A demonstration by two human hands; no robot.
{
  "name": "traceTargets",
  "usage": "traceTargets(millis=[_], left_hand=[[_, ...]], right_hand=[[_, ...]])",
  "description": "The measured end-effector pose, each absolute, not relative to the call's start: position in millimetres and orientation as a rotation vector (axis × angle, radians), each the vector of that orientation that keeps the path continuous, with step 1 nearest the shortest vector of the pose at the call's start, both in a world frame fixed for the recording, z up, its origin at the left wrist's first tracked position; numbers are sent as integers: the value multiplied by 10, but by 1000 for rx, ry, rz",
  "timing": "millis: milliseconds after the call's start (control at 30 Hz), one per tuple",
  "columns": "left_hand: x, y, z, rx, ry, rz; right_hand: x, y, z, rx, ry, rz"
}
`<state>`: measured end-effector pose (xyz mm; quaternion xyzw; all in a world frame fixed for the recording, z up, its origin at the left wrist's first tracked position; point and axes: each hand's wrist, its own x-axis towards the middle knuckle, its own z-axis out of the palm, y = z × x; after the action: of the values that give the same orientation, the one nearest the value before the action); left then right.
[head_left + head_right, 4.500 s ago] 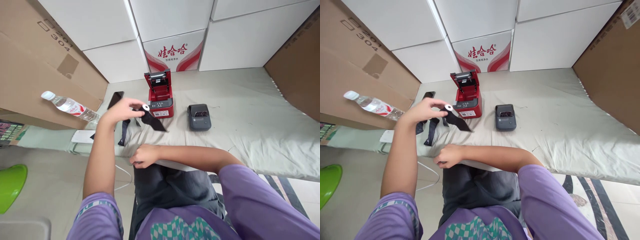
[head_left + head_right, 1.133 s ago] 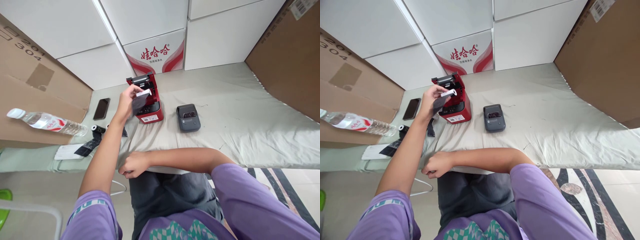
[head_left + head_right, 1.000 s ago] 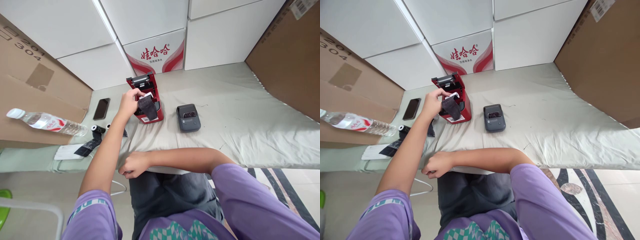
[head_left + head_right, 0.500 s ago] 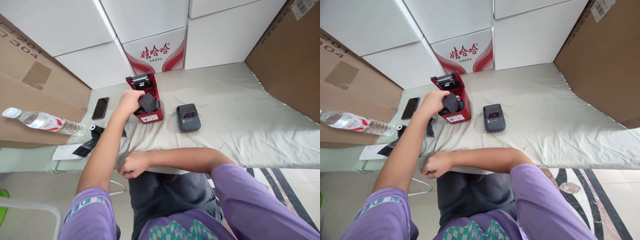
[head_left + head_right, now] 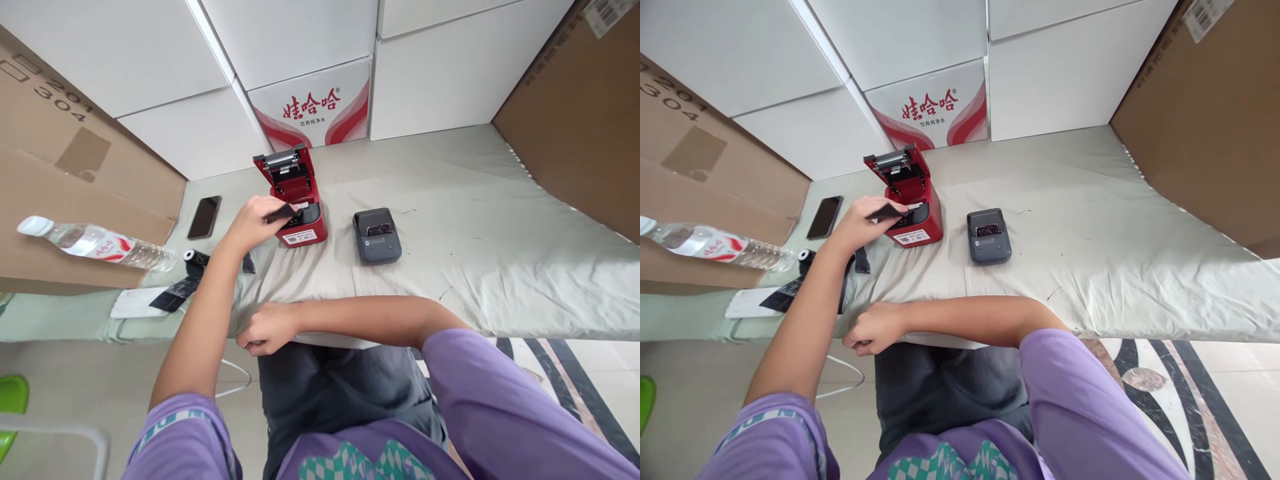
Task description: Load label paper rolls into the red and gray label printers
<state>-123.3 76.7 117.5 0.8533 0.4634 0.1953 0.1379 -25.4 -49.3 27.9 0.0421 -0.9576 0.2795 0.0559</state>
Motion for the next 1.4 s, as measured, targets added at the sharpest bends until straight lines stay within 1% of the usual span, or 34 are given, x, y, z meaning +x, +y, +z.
traceTargets(millis=[133, 233, 300, 333, 367, 433, 500, 667, 800, 1000, 1100, 1300, 1400], left_hand=[[-1353, 606, 1185, 2464, 1198, 723], [-1300, 705, 1252, 2301, 1092, 1022], [-1201, 903, 1303, 2273, 1181, 1212], [-1146, 1029, 1324, 2297, 1294, 1249], [-1091, 1158, 1342, 2354, 1416, 1205], [-1000, 1373, 1372, 2427, 1611, 1007], [-938, 1458, 1408, 2435, 1726, 864], [-872, 1119, 1507, 2363, 1893, 641], [-856, 831, 1505, 2377, 1894, 487], [-915, 679, 1506, 2550, 1712, 262], [-951, 637, 1483, 2599, 1645, 269], [-857, 643, 1427, 2638, 1675, 424], [-822, 655, 1413, 2638, 1720, 407]], right_hand=[[-253, -494, 264, 116, -2887, 861], [-267, -493, 240, 103, -2880, 862], [-278, -493, 226, 101, -2873, 855], [-281, -494, 220, 106, -2868, 854], [-282, -494, 215, 108, -2866, 850], [-279, -496, 212, 106, -2862, 847], [-271, -496, 215, 97, -2854, 844], [-273, -482, 211, 95, -2855, 856], [-294, -476, 175, 106, -2842, 867], [-271, -479, 186, 106, -2817, 864], [-279, -478, 181, 104, -2820, 855], [-323, -479, 130, 88, -2828, 800], [-327, -483, 131, 72, -2832, 764]])
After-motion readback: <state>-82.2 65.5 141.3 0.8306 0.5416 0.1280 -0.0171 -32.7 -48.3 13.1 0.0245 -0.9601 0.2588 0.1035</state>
